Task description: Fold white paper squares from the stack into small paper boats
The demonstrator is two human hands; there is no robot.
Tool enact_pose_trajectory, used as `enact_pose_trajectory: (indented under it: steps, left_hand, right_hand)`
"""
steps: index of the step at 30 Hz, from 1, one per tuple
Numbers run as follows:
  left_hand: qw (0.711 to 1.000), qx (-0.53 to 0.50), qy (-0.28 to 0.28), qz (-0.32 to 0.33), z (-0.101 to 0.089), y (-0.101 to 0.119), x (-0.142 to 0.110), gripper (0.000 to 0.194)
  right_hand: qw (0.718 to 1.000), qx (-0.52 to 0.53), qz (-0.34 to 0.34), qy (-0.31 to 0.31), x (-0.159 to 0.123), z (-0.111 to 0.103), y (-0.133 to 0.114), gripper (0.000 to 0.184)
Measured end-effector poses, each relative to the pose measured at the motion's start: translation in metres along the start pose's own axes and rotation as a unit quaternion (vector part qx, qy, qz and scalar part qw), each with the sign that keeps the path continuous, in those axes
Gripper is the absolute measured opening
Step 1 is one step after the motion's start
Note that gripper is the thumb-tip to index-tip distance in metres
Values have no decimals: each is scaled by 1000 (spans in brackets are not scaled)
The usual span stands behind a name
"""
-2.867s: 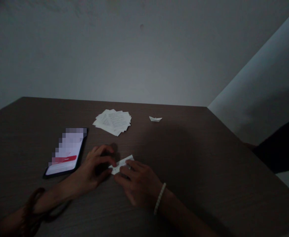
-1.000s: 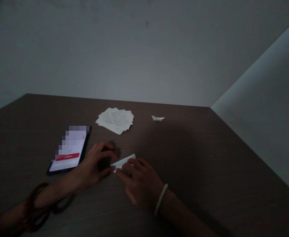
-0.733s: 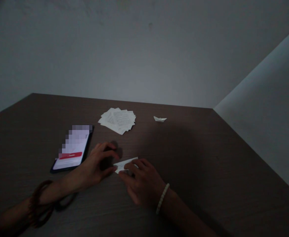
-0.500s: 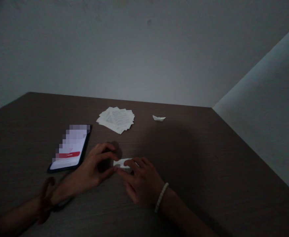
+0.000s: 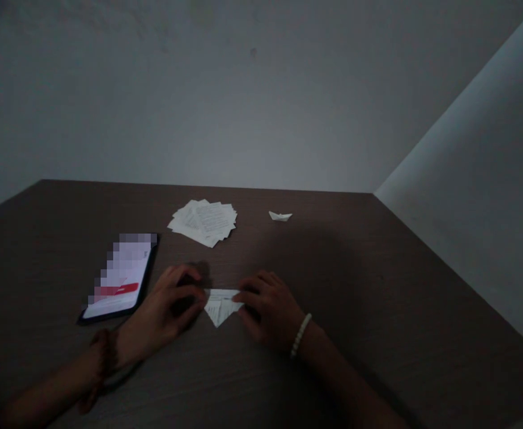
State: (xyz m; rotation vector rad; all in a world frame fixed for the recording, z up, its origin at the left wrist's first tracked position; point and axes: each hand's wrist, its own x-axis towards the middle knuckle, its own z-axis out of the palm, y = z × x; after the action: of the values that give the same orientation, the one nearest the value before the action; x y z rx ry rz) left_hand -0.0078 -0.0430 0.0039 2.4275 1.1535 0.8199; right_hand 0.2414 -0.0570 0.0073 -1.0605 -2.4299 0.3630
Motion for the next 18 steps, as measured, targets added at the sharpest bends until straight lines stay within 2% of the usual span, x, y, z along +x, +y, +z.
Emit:
enact_pose_trajectory:
  steps: [4, 6, 7, 10, 13, 18]
  left_hand:
    - [995, 55, 15, 76, 3, 5, -5, 15]
    - [988, 59, -32, 142, 5, 6, -7, 16]
    - [985, 61, -56, 152, 6, 7, -8, 18]
    - [983, 60, -88, 148, 7, 7, -8, 21]
    - [985, 50, -74, 145, 7, 6, -8, 16]
    - [984, 52, -65, 160, 7, 7, -9, 18]
  right_hand:
    - [1000, 2, -8, 3, 1, 5, -3, 23]
    - [1000, 4, -9, 4, 1, 6, -5, 25]
    - [1000, 4, -10, 2, 0, 6, -6, 26]
    - [1000, 6, -15, -5, 0, 5, -7, 29]
    - [1000, 8, -20, -2, 0, 3, -5, 32]
    - [999, 8, -30, 12, -1, 2, -2, 32]
